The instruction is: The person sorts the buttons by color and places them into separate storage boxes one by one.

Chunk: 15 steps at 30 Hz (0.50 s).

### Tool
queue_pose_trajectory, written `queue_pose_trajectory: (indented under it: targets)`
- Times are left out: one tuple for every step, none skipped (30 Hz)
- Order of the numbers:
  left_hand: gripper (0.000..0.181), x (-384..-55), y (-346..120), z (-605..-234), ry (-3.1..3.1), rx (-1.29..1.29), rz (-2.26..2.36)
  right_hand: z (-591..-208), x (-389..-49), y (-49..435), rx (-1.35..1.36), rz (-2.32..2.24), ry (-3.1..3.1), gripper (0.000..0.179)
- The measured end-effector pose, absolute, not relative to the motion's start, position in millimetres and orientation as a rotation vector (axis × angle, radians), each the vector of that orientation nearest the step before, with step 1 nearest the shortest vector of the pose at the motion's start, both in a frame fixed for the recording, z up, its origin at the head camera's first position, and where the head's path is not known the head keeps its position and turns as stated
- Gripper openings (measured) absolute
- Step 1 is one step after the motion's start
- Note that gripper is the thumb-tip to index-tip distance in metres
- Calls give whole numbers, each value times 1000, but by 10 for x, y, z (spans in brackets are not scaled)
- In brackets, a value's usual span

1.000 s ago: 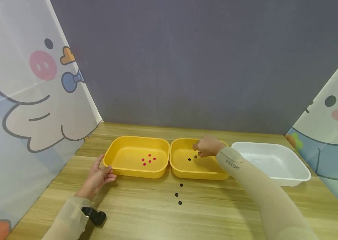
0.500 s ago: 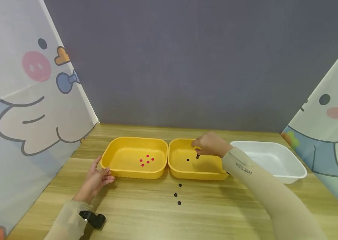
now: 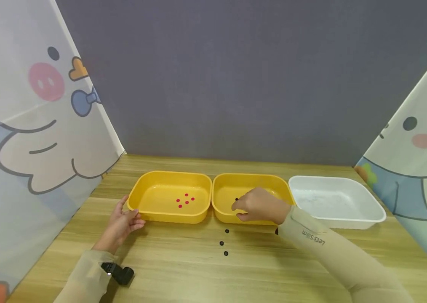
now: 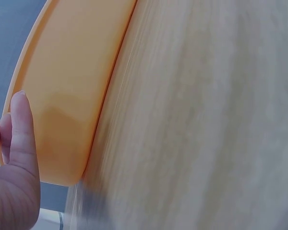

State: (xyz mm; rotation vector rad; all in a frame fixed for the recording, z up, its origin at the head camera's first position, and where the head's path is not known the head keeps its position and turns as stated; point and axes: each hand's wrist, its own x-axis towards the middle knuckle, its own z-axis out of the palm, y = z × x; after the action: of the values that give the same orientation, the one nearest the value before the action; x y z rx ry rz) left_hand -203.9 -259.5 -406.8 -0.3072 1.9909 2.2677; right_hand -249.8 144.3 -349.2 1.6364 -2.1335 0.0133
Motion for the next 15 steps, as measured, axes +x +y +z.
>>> queue_pose_trajectory:
  targets:
    - [74,-2043,-2594,-4071,1992,-305,2268,-3518,-2478,1436,1643,12,-2134,11]
    - [75,-2045,-2591,-4071,1992,-306,2268,-3546,-2464,1431,1652,21,-2144,10]
    - [75,-2045,-2588,-4070,1992,-310,2268,-3573,-2452,1426,1658,33,-2152,10]
    - [75,-2044,-2586,-4070,1990,-315,2269,-3601,-2443,1423,1664,44,-2160,9]
    - [75,-2044,-2583,-4070,1990,-318,2269,-3624,-2434,1419,1668,58,-2167,8]
    - [75,-2044,-2581,-4070,1988,-321,2270,-3649,-2428,1417,1668,63,-2173,8]
    - [75,-2046,-2580,-4070,1988,-322,2270,-3676,-2425,1417,1667,66,-2180,8]
    - [75,-2046,-2579,-4068,1985,-324,2270,-3699,-2422,1418,1667,70,-2185,9]
    - [75,-2049,-2578,-4067,1983,-325,2271,-3718,-2417,1419,1665,66,-2184,10]
    - [75,-2050,-2580,-4066,1981,-324,2271,-3739,-2415,1414,1671,64,-2185,10]
    - [75,-2051,-2581,-4066,1981,-325,2271,-3754,-2409,1410,1674,59,-2185,10]
    - [75,-2052,-2582,-4065,1981,-325,2269,-3773,-2406,1408,1676,52,-2188,10]
    - [75,-2054,-2582,-4064,1980,-325,2270,-3788,-2399,1405,1678,56,-2194,10]
    - [76,-2055,-2581,-4062,1978,-321,2270,-3803,-2391,1402,1679,60,-2203,9]
    - [75,-2057,-2579,-4061,1978,-316,2270,-3819,-2383,1399,1681,65,-2212,10]
